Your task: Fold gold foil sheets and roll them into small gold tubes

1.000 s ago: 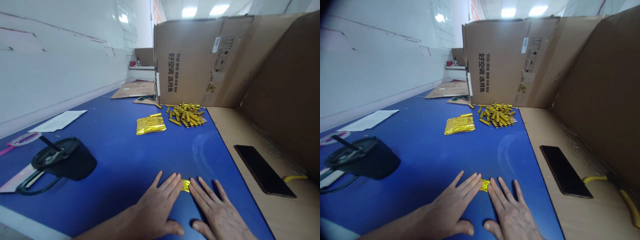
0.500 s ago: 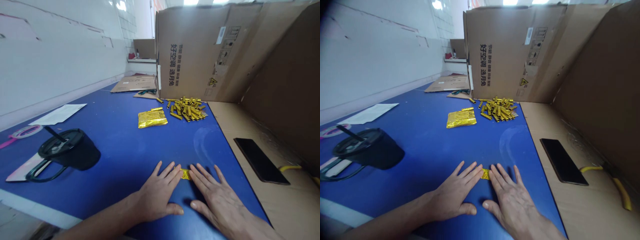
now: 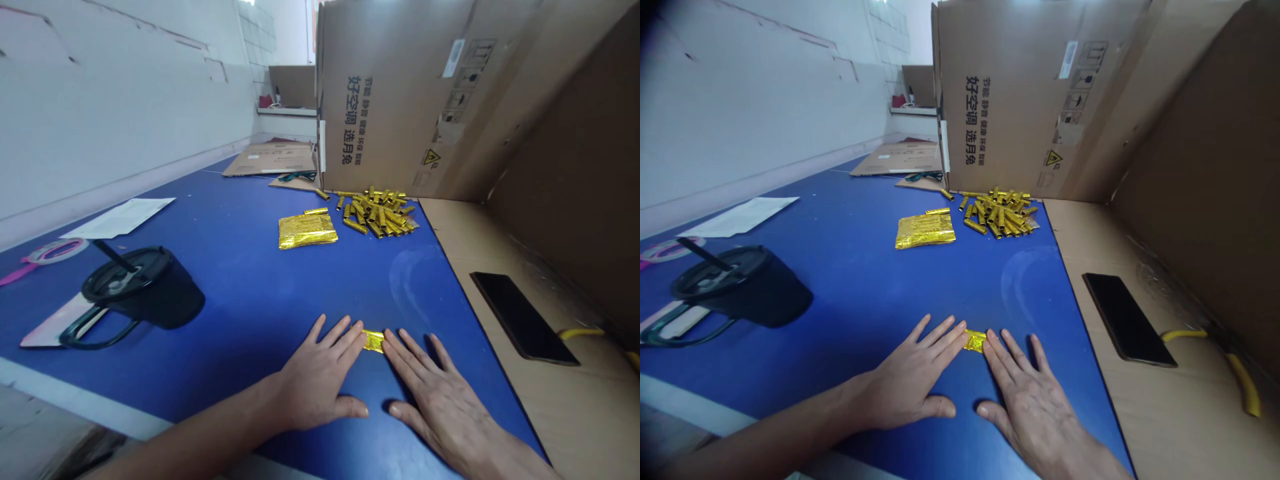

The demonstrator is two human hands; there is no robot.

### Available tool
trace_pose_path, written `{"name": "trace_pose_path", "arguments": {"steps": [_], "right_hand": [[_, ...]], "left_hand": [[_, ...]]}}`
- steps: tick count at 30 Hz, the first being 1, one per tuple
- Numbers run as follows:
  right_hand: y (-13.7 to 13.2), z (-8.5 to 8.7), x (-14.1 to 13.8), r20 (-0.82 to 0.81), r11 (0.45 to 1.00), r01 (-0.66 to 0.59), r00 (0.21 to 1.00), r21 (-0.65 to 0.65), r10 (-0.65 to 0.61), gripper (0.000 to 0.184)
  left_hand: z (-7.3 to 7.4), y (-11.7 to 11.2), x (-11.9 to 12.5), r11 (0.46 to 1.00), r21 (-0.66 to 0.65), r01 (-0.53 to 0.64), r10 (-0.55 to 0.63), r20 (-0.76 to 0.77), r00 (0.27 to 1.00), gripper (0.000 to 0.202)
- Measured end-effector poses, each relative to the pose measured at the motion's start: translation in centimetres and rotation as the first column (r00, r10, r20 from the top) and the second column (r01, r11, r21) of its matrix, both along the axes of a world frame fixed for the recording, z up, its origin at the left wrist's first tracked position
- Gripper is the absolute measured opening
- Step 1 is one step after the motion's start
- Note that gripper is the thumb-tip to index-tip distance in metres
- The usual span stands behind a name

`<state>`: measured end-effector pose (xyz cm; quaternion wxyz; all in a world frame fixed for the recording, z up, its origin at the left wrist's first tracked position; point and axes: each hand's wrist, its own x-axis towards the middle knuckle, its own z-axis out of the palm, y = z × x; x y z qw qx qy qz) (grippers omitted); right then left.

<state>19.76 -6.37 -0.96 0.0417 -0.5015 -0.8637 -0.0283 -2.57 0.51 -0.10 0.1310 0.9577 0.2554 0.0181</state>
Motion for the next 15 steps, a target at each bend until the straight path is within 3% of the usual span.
{"name": "trace_pose_path", "arguments": {"steps": [10, 15], "right_hand": [[-0.6, 0.0, -0.4, -0.047, 1.0, 0.011, 0.999, 0.019, -0.01, 0.064], [0.0, 0.1, 0.3, -0.039, 0.999, 0.015, 0.999, -0.04, -0.016, 0.06]], "left_hand": [[0.3, 0.9, -0.4, 0.999, 0.006, 0.039, -0.039, -0.03, 0.999, 0.077], [0.5, -0.5, -0.7, 1.0, -0.012, -0.019, 0.018, -0.039, 0.999, 0.08]]}}
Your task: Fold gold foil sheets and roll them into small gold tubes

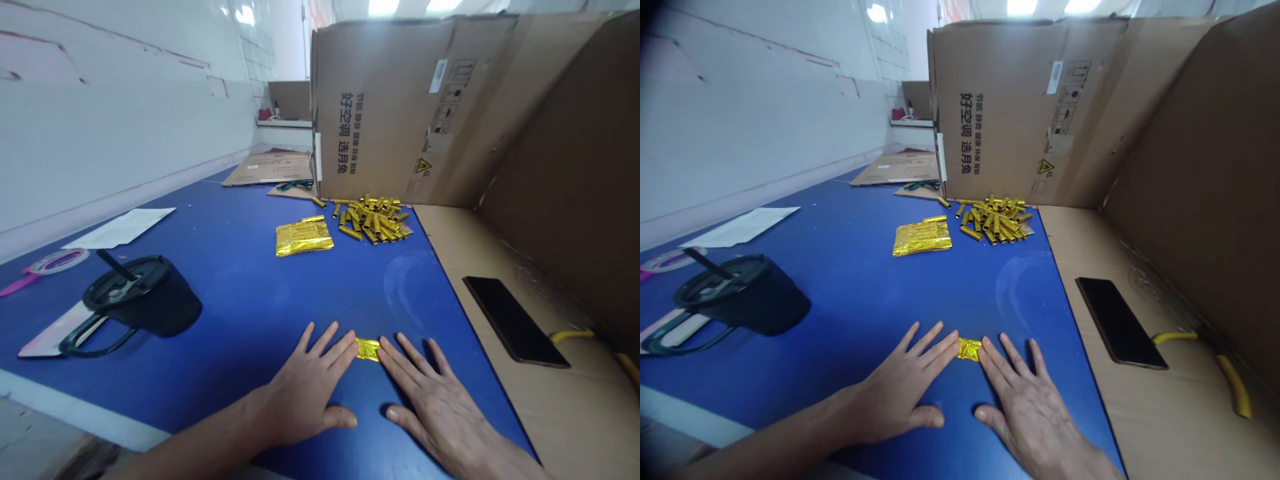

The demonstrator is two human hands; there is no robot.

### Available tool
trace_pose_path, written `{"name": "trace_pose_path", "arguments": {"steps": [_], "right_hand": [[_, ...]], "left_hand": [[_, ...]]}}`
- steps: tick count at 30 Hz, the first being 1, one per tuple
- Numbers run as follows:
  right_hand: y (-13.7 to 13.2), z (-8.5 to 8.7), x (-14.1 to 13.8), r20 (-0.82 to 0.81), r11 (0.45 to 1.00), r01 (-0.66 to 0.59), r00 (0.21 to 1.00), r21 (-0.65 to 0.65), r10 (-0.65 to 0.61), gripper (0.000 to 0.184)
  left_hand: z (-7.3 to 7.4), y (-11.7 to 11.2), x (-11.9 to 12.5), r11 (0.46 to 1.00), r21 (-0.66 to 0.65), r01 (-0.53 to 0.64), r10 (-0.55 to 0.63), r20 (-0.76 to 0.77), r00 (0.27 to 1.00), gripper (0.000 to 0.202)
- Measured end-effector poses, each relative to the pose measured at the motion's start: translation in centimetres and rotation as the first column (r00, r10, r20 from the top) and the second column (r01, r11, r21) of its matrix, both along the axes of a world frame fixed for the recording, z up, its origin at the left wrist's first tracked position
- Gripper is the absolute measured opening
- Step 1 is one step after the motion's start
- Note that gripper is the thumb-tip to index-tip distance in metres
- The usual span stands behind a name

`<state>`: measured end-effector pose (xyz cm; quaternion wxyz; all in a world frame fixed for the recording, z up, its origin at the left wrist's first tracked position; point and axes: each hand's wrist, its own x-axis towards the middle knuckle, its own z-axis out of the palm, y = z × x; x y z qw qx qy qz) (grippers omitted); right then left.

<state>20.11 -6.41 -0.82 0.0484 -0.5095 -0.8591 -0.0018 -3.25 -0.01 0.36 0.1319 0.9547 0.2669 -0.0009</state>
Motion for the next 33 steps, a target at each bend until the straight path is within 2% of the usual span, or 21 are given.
{"name": "trace_pose_path", "arguments": {"steps": [7, 12, 15, 17, 20, 23, 26, 30, 33], "right_hand": [[2.3, 0.0, 0.6, 0.026, 0.999, 0.052, 0.998, 0.01, -0.052, 0.054], [2.1, 1.1, -1.3, -0.03, 0.997, 0.08, 0.996, 0.021, -0.079, 0.056], [1.1, 1.8, -3.2, -0.092, 0.996, -0.058, 0.994, -0.061, 0.052, 0.065], [0.9, 1.7, -3.8, -0.124, 0.976, -0.166, 0.981, -0.137, 0.15, 0.071], [1.3, 1.1, -3.2, -0.109, 0.982, -0.111, 0.99, -0.15, 0.095, 0.066], [2.3, 0.3, -1.8, -0.08, 0.995, -0.038, 0.996, -0.093, 0.03, 0.06], [2.9, -0.1, -1.1, -0.056, 0.999, -0.018, 0.998, -0.041, 0.016, 0.062], [2.6, -0.2, -1.0, -0.023, 1.0, -0.002, 1.0, -0.004, 0.002, 0.063], [1.6, -0.4, -0.9, 0.006, 1.0, 0.006, 1.0, 0.016, -0.006, 0.064]], "left_hand": [[0.3, -2.9, 0.1, 0.997, -0.073, -0.039, 0.034, -0.063, 0.997, 0.083], [0.0, -3.2, 0.5, 0.995, -0.066, -0.081, 0.076, -0.076, 0.994, 0.077], [-0.2, -3.1, 0.5, 0.996, -0.058, -0.069, 0.064, -0.073, 0.995, 0.075], [-0.4, -3.0, 0.4, 0.997, -0.054, -0.062, 0.058, -0.066, 0.996, 0.073], [-0.7, -2.9, 0.4, 0.996, -0.051, -0.068, 0.065, -0.047, 0.997, 0.073], [-0.8, -2.9, 0.3, 0.996, -0.054, -0.071, 0.069, -0.039, 0.997, 0.074], [-0.6, -3.1, 0.2, 0.996, -0.068, -0.061, 0.058, -0.044, 0.997, 0.075], [-0.3, -2.8, -0.3, 0.997, -0.056, -0.051, 0.05, -0.018, 0.999, 0.077], [-0.2, -1.2, -0.9, 0.998, -0.029, -0.048, 0.047, -0.005, 0.999, 0.073]]}}
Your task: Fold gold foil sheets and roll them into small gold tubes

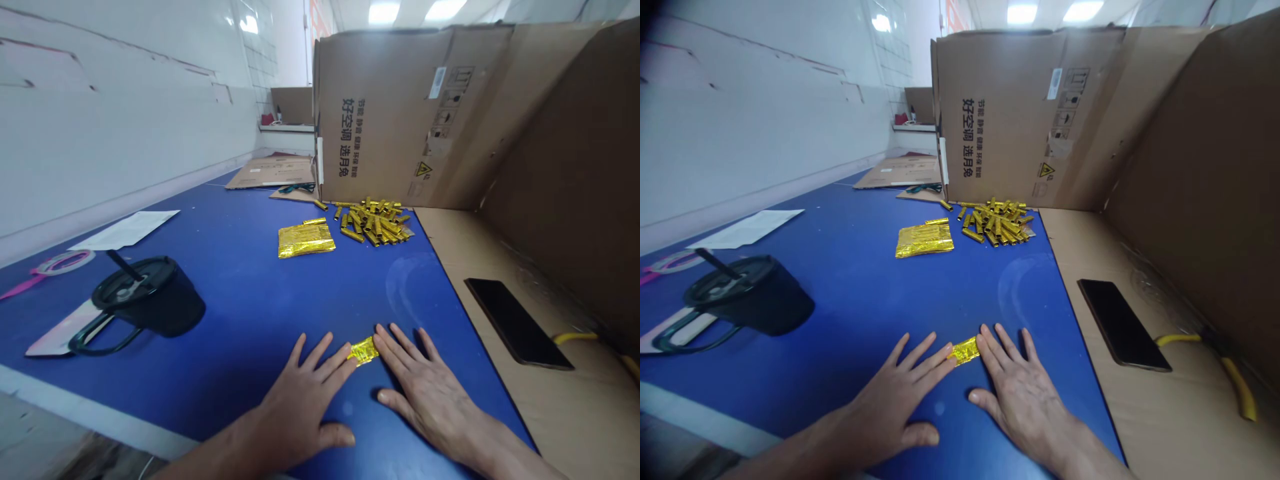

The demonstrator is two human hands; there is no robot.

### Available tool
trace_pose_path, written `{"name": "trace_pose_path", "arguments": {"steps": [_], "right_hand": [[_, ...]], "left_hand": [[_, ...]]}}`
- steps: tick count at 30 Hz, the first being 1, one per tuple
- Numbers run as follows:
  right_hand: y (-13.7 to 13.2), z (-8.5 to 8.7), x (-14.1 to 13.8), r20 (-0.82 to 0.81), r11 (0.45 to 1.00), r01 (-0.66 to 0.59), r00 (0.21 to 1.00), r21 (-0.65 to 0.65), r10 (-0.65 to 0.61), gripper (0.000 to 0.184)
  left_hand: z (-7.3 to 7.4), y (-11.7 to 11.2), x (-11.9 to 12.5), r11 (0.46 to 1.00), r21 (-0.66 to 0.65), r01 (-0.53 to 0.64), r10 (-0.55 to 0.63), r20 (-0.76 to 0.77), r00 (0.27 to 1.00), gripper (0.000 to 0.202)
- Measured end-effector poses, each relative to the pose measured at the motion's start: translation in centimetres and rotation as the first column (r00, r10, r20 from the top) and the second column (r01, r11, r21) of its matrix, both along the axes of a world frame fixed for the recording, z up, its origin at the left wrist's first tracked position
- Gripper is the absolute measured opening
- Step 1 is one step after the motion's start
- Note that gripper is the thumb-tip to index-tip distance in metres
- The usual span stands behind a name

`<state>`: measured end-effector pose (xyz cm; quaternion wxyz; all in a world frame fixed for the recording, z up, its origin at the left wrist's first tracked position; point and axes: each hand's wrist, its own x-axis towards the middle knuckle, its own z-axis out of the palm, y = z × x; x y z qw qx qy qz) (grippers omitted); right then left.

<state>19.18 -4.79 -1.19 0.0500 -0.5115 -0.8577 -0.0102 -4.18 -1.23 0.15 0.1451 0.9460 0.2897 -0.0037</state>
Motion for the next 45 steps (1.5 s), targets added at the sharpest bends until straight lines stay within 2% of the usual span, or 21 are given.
{"name": "trace_pose_path", "arguments": {"steps": [4, 6, 11, 15, 22, 26, 30, 34, 41, 45], "right_hand": [[-1.4, -0.2, 0.2, 0.031, 0.999, 0.002, 1.0, 0.041, -0.003, 0.068], [-1.9, -0.4, 0.1, 0.044, 0.997, 0.002, 0.999, 0.072, -0.005, 0.069], [-2.0, -0.6, -0.1, 0.056, 0.988, -0.011, 0.998, 0.155, 0.002, 0.073], [-1.7, -0.5, -0.1, 0.055, 0.985, -0.021, 0.998, 0.17, 0.011, 0.073], [-1.6, -0.2, 0.5, 0.067, 0.992, -0.027, 0.998, 0.125, 0.019, 0.068], [-1.4, 0.5, 0.7, 0.055, 0.998, -0.02, 0.998, 0.066, 0.016, 0.063], [-0.8, 1.5, -1.2, 0.025, 0.998, -0.01, 1.0, 0.054, 0.008, 0.062], [-0.5, 1.4, -2.9, -0.024, 0.992, -0.119, 0.993, 0.033, 0.119, 0.072], [-1.4, 0.3, 0.6, 0.011, 0.99, -0.116, 0.993, 0.081, 0.115, 0.071], [-1.6, 0.3, 1.0, 0.043, 0.991, -0.091, 0.995, 0.099, 0.087, 0.073]], "left_hand": [[0.3, 2.9, -0.7, 0.998, 0.016, 0.069, -0.068, -0.015, 0.998, 0.069], [0.6, 3.6, -0.5, 0.994, 0.036, 0.101, -0.1, -0.021, 0.995, 0.068], [0.8, 2.0, 2.5, 0.996, 0.077, 0.05, -0.054, 0.05, 0.997, 0.086], [0.1, 0.9, 4.3, 0.997, -0.004, 0.076, -0.076, 0.069, 0.995, 0.094], [0.3, 2.0, 1.4, 0.996, -0.003, 0.085, -0.085, 0.023, 0.996, 0.083], [0.4, 1.8, 1.0, 0.998, 0.002, 0.07, -0.07, 0.014, 0.997, 0.085], [0.3, 1.7, 1.4, 0.997, 0.02, 0.072, -0.072, 0.022, 0.997, 0.083], [0.3, 1.6, 1.4, 0.997, 0.032, 0.063, -0.065, 0.035, 0.997, 0.079], [0.3, 1.8, 1.2, 0.998, 0.018, 0.065, -0.066, 0.037, 0.997, 0.081], [0.4, 1.8, 1.3, 0.998, 0.014, 0.063, -0.064, 0.032, 0.997, 0.081]]}}
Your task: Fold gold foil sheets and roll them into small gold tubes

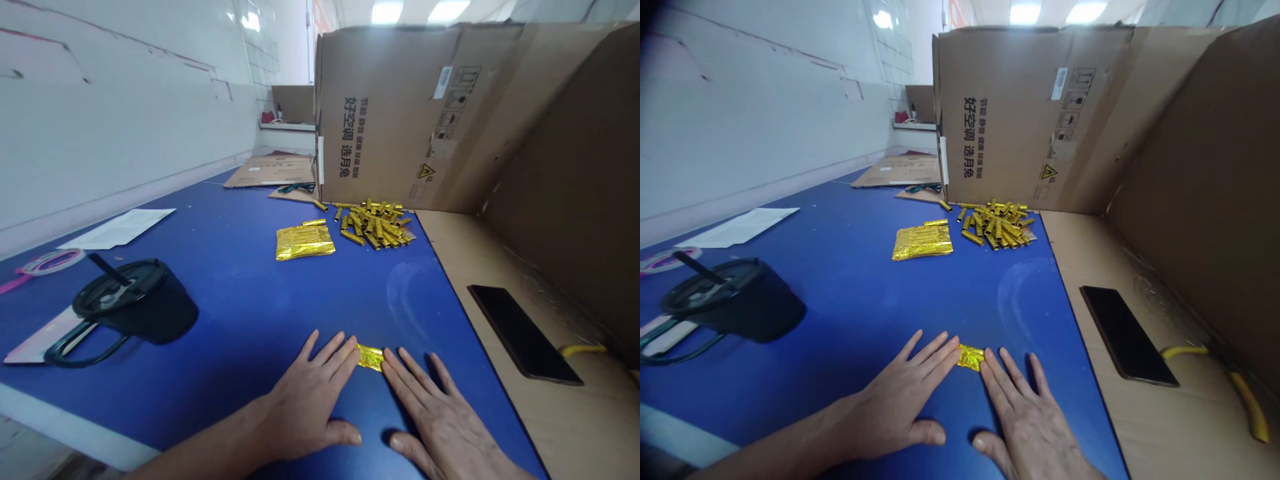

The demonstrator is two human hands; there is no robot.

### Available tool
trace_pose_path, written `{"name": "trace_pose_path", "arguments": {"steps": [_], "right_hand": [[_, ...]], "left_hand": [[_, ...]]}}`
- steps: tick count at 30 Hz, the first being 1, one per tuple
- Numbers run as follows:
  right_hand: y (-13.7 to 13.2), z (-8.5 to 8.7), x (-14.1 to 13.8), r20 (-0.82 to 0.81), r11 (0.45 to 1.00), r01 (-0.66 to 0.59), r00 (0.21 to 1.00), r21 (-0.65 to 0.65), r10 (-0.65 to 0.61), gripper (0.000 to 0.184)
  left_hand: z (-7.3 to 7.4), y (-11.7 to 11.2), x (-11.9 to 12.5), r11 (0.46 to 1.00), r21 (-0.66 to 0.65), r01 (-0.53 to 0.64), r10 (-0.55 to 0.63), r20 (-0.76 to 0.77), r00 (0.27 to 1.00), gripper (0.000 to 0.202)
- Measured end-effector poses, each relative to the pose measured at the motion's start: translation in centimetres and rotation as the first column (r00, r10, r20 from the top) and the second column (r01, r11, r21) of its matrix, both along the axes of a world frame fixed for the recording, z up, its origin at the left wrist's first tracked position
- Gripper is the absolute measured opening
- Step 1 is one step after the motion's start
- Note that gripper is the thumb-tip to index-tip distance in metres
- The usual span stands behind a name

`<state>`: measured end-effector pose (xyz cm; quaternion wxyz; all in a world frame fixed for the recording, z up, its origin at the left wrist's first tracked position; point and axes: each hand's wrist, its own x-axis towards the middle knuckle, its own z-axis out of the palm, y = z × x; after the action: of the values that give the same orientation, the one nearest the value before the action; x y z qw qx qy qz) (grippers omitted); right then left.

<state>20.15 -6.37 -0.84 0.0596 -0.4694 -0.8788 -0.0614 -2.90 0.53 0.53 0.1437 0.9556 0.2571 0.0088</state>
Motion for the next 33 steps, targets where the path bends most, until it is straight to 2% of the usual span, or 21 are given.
{"name": "trace_pose_path", "arguments": {"steps": [10, 14, 17, 19, 23, 27, 33], "right_hand": [[0.0, -0.4, 0.2, -0.066, 0.996, 0.044, 0.997, -0.081, -0.049, 0.067], [-0.1, 1.1, 0.3, -0.083, 0.983, 0.05, 0.994, -0.176, -0.066, 0.062], [0.3, 2.6, -1.1, -0.14, 0.98, 0.045, 0.987, -0.192, -0.073, 0.062], [0.8, 2.8, -2.6, -0.163, 0.982, -0.002, 0.986, -0.188, -0.029, 0.065], [1.2, 1.6, -3.8, -0.114, 0.982, -0.022, 0.994, -0.188, 0.001, 0.066], [0.6, 0.4, -1.8, -0.035, 0.985, -0.01, 0.999, -0.173, 0.004, 0.062], [-0.2, 0.0, 0.0, -0.003, 0.996, 0.047, 0.999, -0.075, -0.047, 0.065]], "left_hand": [[-0.3, -0.2, -1.1, 0.999, 0.018, -0.047, 0.047, -0.027, 0.999, 0.077], [-0.3, -0.4, -1.1, 0.998, 0.021, -0.054, 0.054, -0.035, 0.998, 0.076], [-0.2, -0.8, -0.8, 0.998, 0.026, -0.06, 0.061, -0.037, 0.997, 0.08], [-0.2, -1.0, -0.5, 0.996, 0.037, -0.08, 0.081, -0.033, 0.996, 0.08], [-0.2, -1.3, -0.4, 0.993, 0.036, -0.109, 0.11, -0.023, 0.994, 0.078], [-0.3, -1.2, -0.7, 0.994, 0.018, -0.11, 0.11, -0.017, 0.994, 0.082], [-0.5, -1.2, -0.8, 0.993, 0.026, -0.115, 0.116, -0.005, 0.993, 0.08]]}}
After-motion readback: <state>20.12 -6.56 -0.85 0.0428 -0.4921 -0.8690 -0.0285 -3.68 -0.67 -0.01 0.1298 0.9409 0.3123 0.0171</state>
